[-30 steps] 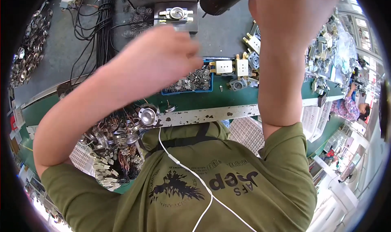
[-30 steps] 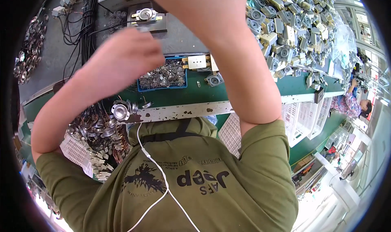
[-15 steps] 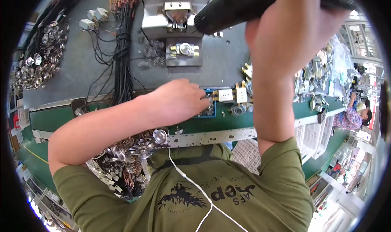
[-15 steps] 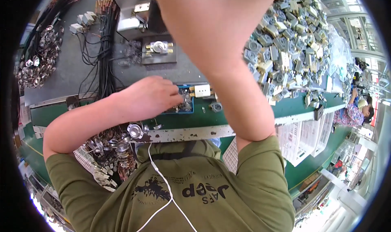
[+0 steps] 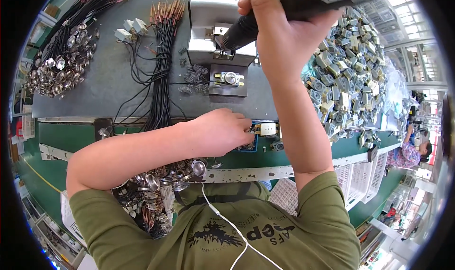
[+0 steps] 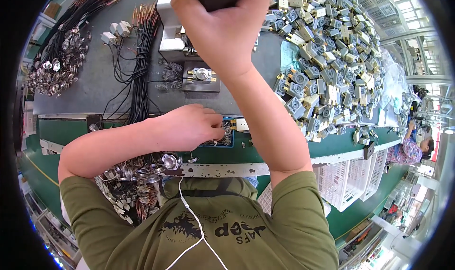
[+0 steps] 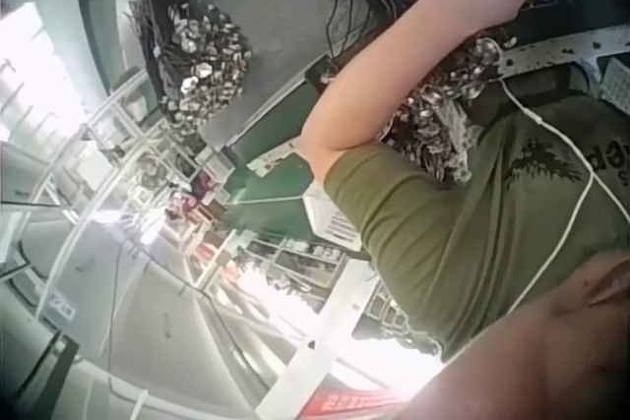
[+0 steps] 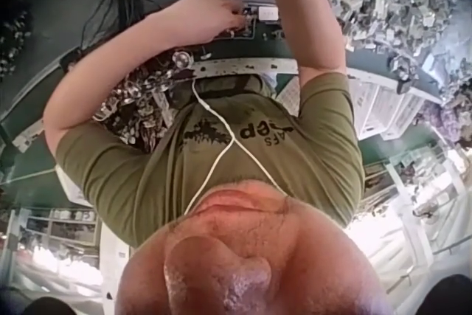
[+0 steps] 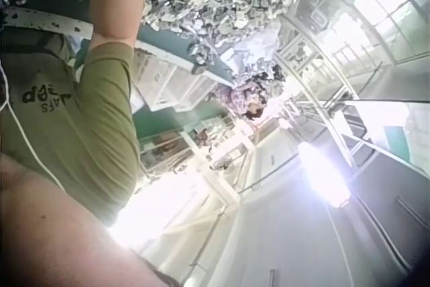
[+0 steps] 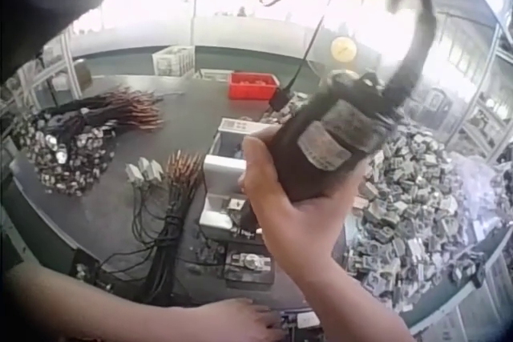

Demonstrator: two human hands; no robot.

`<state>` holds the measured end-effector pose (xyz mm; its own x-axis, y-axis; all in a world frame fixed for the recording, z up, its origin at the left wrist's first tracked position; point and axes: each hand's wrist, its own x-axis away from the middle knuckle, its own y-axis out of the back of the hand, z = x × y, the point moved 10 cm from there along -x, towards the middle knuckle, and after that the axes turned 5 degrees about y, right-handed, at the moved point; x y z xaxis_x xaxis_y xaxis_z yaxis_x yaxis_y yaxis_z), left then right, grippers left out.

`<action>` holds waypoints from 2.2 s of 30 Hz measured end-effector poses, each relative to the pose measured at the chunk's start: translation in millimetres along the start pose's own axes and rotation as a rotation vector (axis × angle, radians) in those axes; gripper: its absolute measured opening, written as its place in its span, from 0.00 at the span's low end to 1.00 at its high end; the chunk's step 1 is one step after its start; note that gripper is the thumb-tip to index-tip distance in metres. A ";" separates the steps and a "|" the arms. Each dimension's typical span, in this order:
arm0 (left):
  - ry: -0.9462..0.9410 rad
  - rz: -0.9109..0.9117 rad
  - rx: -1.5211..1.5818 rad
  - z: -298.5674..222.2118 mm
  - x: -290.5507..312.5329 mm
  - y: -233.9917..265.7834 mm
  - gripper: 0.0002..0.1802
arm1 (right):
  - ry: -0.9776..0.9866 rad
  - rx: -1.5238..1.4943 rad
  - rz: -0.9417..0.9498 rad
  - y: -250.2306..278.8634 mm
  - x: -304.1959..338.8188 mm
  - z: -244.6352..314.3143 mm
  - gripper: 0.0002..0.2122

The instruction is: Assembling small electronic components using a pneumatic screwdriver at a factory workstation.

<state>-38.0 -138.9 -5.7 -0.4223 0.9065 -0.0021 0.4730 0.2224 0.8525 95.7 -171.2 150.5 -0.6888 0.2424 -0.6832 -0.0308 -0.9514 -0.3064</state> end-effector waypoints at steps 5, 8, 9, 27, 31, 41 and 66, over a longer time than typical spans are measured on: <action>0.092 0.119 0.039 4.0 -3.3 2.2 0.11 | -0.156 0.027 0.435 -31.2 -17.3 -15.0 0.25; 0.053 -0.071 0.053 0.9 1.1 31.3 0.10 | -0.300 -0.071 0.493 -40.1 -20.5 -30.4 0.28; 0.079 -0.076 0.061 3.1 2.7 38.4 0.10 | -0.301 -0.071 0.489 -44.4 -16.4 -32.6 0.28; 0.373 -0.515 -0.266 72.6 25.4 86.5 0.07 | 0.289 -0.280 0.167 7.1 -10.7 39.1 0.27; 0.298 -0.613 -0.256 68.6 32.9 87.7 0.07 | -0.034 -0.082 0.105 2.2 13.9 23.8 0.28; 0.431 -0.558 -0.136 80.6 36.3 86.9 0.06 | 0.072 0.023 0.177 0.7 17.9 13.4 0.38; 0.611 -0.329 -0.063 115.8 31.4 68.8 0.17 | -0.142 -0.099 0.486 -37.7 20.1 -9.8 0.41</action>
<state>70.8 -53.5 -7.6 -0.9040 0.4273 0.0129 0.2077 0.4125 0.8869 90.1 -128.6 141.8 -0.6987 -0.2579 -0.6673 0.3809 -0.9237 -0.0419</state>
